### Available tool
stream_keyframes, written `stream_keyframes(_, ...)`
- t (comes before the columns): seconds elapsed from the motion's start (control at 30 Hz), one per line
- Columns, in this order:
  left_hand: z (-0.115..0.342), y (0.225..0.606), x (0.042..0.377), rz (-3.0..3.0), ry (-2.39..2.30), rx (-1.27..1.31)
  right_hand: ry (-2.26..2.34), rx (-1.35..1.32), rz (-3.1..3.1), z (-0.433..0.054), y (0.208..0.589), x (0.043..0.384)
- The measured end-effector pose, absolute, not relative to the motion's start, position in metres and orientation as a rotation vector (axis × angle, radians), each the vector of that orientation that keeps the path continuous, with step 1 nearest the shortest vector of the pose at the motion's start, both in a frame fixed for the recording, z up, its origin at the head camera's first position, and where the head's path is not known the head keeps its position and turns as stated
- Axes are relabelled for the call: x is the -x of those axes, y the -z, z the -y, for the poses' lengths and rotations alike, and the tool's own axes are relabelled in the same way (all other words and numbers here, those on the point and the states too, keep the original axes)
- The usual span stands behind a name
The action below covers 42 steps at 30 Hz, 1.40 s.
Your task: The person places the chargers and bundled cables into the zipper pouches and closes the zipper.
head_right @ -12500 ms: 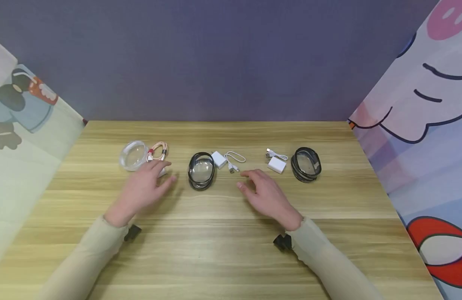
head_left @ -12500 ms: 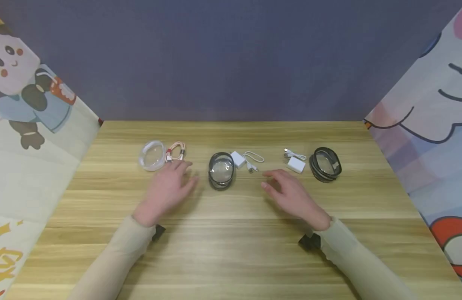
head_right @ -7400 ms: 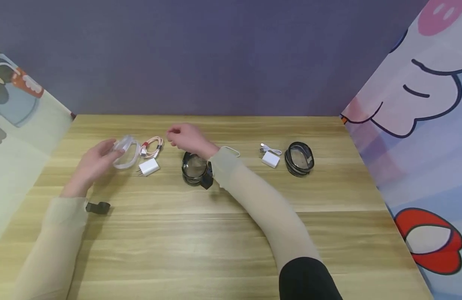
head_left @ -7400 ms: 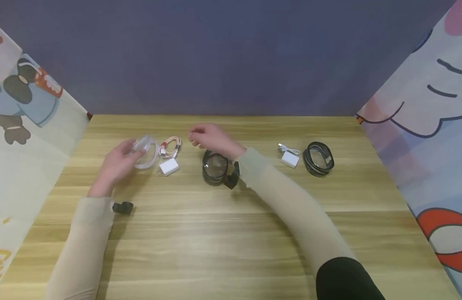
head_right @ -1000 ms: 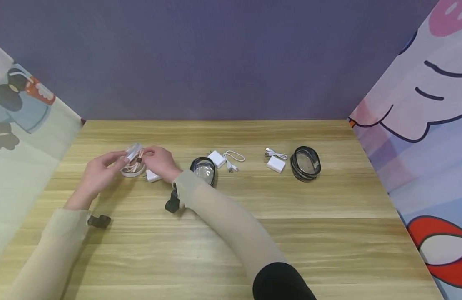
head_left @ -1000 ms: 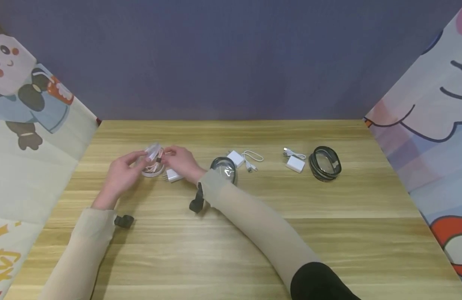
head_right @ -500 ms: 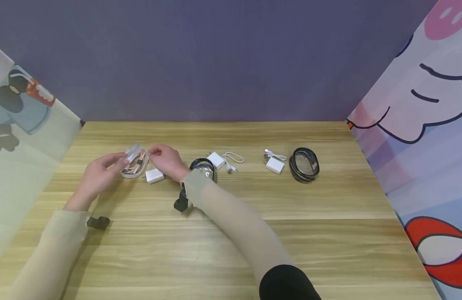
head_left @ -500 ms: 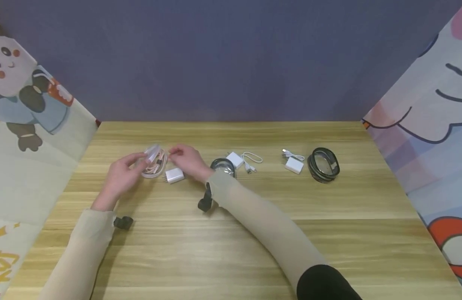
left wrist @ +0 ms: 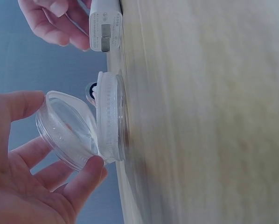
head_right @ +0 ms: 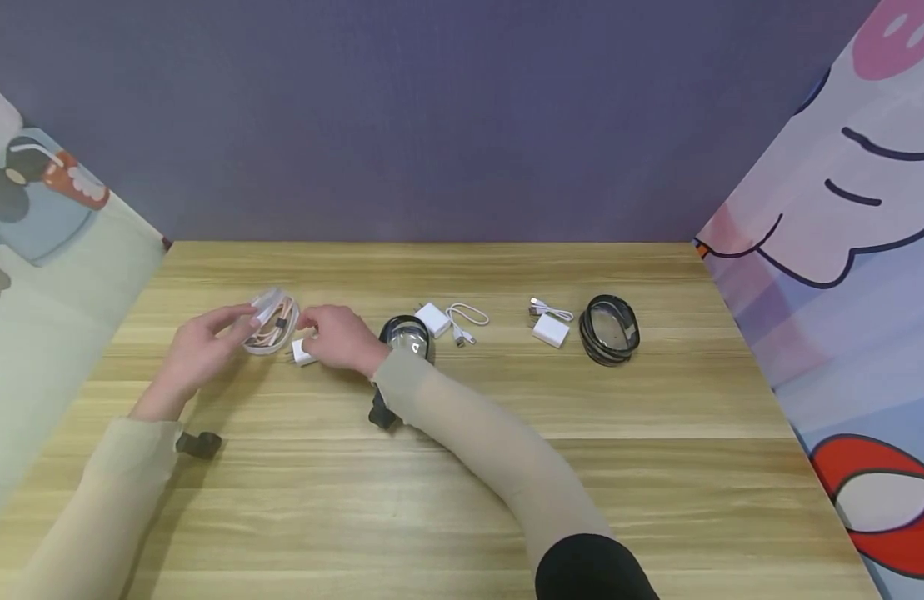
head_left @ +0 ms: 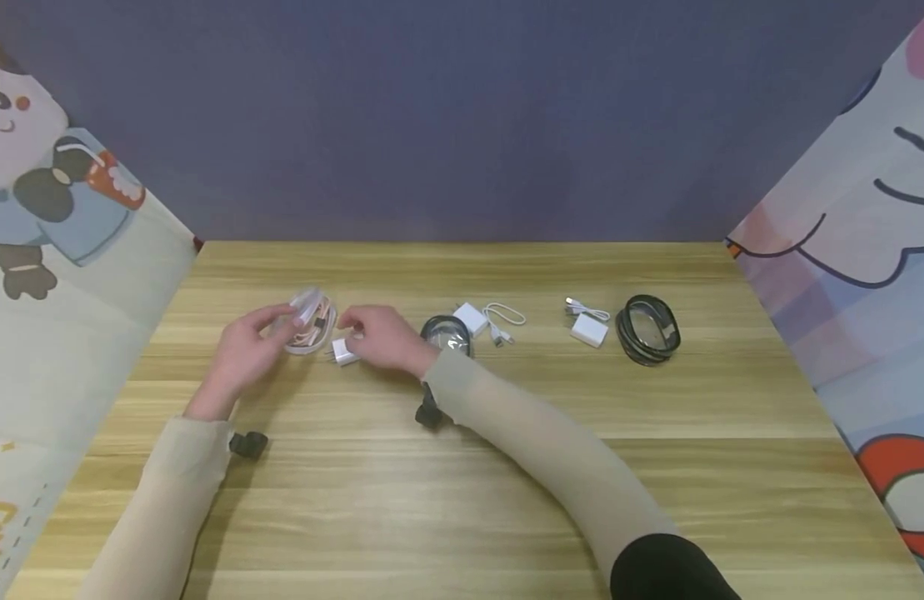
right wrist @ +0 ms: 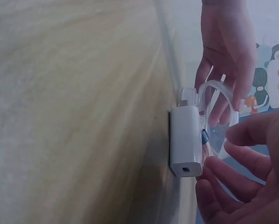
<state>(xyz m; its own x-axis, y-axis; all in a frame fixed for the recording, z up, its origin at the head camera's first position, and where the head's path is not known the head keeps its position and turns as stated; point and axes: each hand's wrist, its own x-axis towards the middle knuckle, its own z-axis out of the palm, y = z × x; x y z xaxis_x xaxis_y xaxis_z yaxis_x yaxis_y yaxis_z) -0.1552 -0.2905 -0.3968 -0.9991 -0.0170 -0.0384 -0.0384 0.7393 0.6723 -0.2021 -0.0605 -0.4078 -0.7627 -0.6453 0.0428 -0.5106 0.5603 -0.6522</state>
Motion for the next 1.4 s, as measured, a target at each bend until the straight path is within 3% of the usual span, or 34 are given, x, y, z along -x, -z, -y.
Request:
stream_keyframes(0.27, 0.291, 0.396, 0.154, -2.905, -1.126, 0.039, 0.781, 1.070, -2.652, 0.062, 0.410, 0.196)
stream_keyframes(1.4, 0.289, 0.398, 0.153, -2.906, -1.084, 0.048, 0.947, 0.955, -2.635, 0.059, 0.420, 0.196)
